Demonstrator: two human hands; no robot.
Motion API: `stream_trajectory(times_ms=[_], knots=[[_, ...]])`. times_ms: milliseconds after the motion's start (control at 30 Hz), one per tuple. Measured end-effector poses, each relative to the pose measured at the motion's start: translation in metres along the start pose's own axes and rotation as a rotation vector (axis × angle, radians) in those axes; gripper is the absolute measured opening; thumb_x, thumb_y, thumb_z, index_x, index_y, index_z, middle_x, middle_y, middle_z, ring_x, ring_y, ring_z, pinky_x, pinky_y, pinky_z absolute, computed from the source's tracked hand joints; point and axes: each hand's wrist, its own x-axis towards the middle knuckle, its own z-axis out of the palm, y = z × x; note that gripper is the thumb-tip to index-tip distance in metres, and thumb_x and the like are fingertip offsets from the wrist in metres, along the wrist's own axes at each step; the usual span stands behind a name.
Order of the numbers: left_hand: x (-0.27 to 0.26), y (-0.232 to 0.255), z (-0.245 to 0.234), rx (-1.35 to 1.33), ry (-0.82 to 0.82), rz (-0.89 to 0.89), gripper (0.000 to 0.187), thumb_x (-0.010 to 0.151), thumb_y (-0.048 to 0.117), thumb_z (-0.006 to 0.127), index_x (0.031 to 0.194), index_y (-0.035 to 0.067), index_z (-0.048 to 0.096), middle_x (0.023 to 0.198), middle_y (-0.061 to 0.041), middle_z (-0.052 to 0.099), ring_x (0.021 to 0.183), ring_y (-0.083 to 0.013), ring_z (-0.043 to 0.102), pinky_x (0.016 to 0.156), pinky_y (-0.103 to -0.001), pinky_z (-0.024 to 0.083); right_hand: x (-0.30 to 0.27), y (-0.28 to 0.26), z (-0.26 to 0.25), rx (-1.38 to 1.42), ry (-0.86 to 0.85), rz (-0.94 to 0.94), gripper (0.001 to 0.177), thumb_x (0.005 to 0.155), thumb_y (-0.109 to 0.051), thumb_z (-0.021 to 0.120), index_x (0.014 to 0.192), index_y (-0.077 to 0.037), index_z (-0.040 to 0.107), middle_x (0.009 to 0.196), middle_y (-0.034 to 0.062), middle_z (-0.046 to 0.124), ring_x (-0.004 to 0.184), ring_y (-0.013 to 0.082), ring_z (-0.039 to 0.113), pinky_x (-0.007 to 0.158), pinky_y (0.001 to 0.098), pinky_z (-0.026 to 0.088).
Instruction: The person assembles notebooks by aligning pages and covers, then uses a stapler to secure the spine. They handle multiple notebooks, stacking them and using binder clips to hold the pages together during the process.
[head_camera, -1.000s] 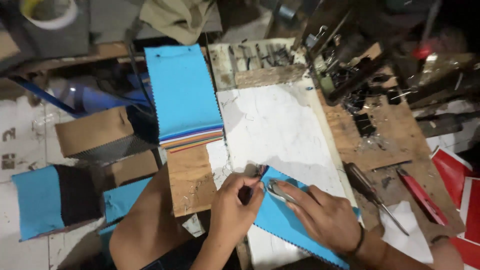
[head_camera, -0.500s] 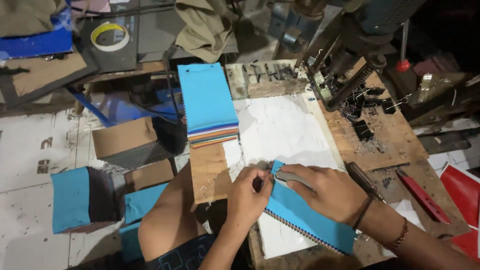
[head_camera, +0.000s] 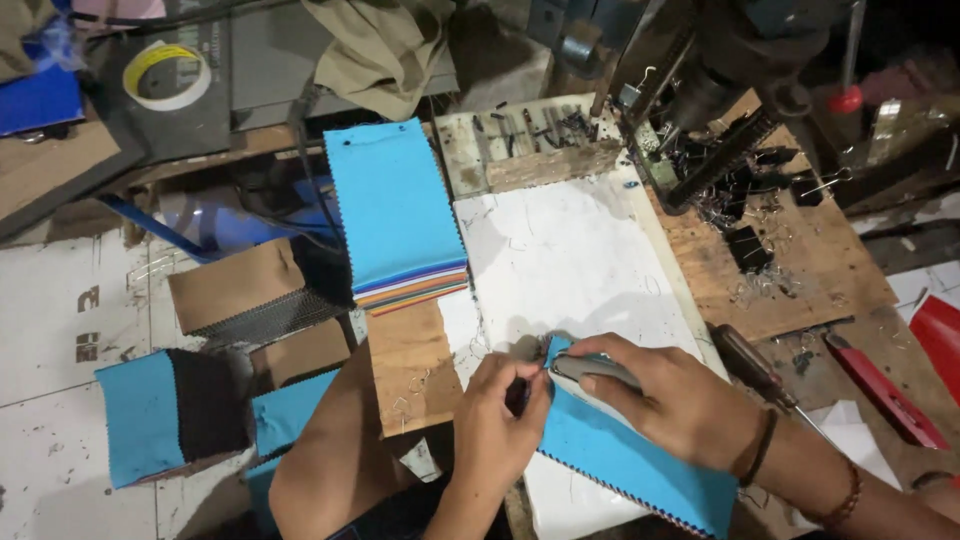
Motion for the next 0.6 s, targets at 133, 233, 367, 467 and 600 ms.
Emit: stream_trajectory(times_ms=[133,233,367,467,600], knots=[[0.0,-0.002,0.002,-0.007,0.033,0.048,0.011,0.094,0.025,0.07,0.101,0.016,0.068,0.094,0.002,0.068,0.07,-0.0179,0.066,0.056,-0.034,0.05,-0.004,0.004,0.017,-0.092,0.2,-0.157,0.047,0.096,-0.046,0.05,0.14,-0.032,0.056,0.106,-0.0032,0.084,0.066,0.0233,0.079,0.055,0.0385,0.058],[0.001,-0.001,0.001,-0.026,0.026,0.039,0.012,0.095,0.026,0.069,0.101,0.016,0.069,0.096,0.002,0.068,0.081,-0.0174,0.07,0.06,-0.034,0.053,-0.006,0.01,0.03,-0.167,0.238,-0.153,0.05,0.097,-0.045,0.047,0.146,-0.035,0.051,0.114,-0.0045,0.078,0.057,0.0268,0.076,0.044,0.0441,0.057],[0.007,0.007,-0.004,-0.083,0.031,0.086,0.012,0.097,0.023,0.066,0.1,0.012,0.069,0.096,-0.001,0.069,0.086,-0.0164,0.072,0.065,-0.03,0.055,-0.002,0.048,0.054,-0.378,0.37,-0.322,0.06,0.1,-0.037,0.054,0.157,-0.034,0.037,0.1,0.0,0.074,0.033,0.0185,0.043,0.029,0.0345,0.041],[0.008,0.007,-0.004,-0.039,0.009,0.083,0.011,0.097,0.023,0.066,0.101,0.013,0.066,0.095,0.0,0.068,0.083,-0.0157,0.07,0.063,-0.03,0.054,0.0,0.054,0.067,-0.373,0.534,-0.334,0.052,0.1,-0.037,0.054,0.151,-0.031,0.048,0.09,-0.0003,0.074,0.045,0.0168,0.057,0.032,0.0353,0.041],[0.009,0.007,-0.002,-0.087,0.031,0.046,0.011,0.095,0.023,0.069,0.096,0.013,0.069,0.095,0.001,0.069,0.085,-0.0148,0.072,0.07,-0.028,0.055,0.0,0.054,0.071,-0.443,0.609,-0.299,0.05,0.099,-0.04,0.053,0.149,-0.034,0.052,0.073,-0.0029,0.068,0.037,0.0134,0.042,0.032,0.0313,0.034]])
